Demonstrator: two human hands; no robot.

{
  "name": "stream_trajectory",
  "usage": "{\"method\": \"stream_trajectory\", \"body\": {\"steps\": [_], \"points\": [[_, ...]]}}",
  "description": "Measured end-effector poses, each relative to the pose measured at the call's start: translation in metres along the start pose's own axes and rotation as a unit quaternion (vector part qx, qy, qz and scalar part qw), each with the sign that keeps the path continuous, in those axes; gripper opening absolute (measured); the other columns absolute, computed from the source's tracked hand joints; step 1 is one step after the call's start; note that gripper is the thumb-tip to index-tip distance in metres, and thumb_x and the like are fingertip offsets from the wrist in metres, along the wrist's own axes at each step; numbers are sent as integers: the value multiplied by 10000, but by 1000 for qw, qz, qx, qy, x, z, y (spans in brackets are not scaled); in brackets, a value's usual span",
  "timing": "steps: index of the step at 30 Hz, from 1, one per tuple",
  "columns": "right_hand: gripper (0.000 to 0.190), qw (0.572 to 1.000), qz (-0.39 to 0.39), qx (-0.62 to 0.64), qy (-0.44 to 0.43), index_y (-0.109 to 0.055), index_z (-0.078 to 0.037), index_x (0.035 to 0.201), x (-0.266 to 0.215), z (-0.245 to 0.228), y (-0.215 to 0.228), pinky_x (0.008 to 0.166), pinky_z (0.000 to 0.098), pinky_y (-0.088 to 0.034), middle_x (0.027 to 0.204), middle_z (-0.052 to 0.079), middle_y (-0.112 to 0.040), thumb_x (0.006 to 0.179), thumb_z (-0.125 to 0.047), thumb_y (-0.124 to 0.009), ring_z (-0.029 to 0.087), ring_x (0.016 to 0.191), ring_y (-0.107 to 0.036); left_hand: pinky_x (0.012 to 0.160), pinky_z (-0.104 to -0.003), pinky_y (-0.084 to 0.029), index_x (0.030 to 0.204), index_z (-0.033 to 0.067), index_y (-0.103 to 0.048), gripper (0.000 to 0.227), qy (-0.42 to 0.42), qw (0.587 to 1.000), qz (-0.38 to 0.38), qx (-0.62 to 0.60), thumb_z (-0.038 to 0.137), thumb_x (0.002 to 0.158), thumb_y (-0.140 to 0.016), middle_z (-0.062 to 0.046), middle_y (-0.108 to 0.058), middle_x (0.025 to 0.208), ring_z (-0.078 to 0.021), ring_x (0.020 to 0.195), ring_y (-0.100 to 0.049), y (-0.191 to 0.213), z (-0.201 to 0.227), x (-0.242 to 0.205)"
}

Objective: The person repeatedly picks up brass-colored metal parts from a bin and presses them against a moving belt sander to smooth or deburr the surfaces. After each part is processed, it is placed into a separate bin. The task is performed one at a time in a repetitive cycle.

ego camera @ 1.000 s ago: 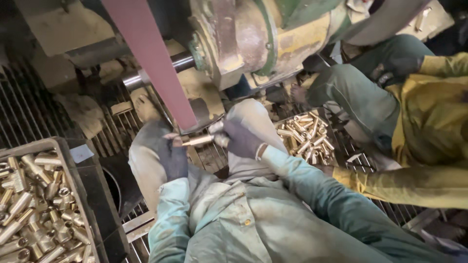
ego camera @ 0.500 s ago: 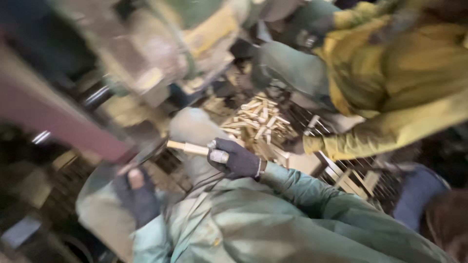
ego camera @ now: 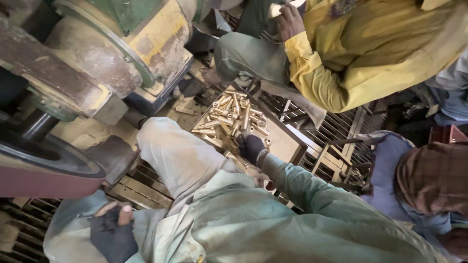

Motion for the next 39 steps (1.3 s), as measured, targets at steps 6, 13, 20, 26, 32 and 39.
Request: {"method": "stream_trajectory", "body": {"steps": [6,13,20,26,32,39], "points": [[394,989,-49,-137,34,-505,-181,728,-22,3,-9,424,294,-305,565,-21,-446,1021,-444,-516,127,458,-412,633,-280,-517,1276,61,-587,445,13,1000,-6,2,64,873,-776,-60,-642,1002,-136,764,-596,4,5,-9],[166,447,-182,-492,725,-598,40,1080,-151,-78,-166,752,451,-452,917,215,-595,957,23,-488,360,840,-569,677,-250,-482,1180,50,-616,312,-79,989,121,-14,140,929,-778,-5,-622,962,-99,788,-577,42,37,-18],[184,794,-344,-405,296,-623,-59,1208,-176,-56,-250,582,286,-419,829,32,-559,1038,-108,-573,109,648,-506,469,-205,-386,1064,75,-612,229,-83,941,326,-43,181,927,-761,1,-603,793,-69,558,-519,158,73,-59],[309,551,-444,-525,473,-624,-37,1252,-214,-11,-287,827,398,-535,1056,154,-672,946,-60,-590,316,957,-684,677,-256,-493,1166,-4,-628,255,-113,892,421,123,86,963,-753,-67,-668,930,-118,780,-592,265,82,-61],[345,542,-391,-612,423,-671,-92,1252,-208,-3,-297,827,430,-537,1073,180,-701,910,-73,-628,378,1002,-689,791,-327,-564,1246,14,-623,415,38,864,415,282,162,883,-757,-151,-730,990,-204,860,-717,312,68,5],[324,539,-384,-621,420,-670,-102,1238,-217,-2,-306,813,432,-547,1065,165,-713,915,-117,-642,362,988,-703,835,-407,-532,1098,33,-707,357,73,809,399,425,217,833,-860,-197,-757,987,-307,897,-709,325,53,44]]}}
Point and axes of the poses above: each hand's wrist, its own x-axis towards the middle knuckle, its own y-axis out of the back of the hand, z = x × y, the point moved 7 cm from there along x, towards the middle knuckle
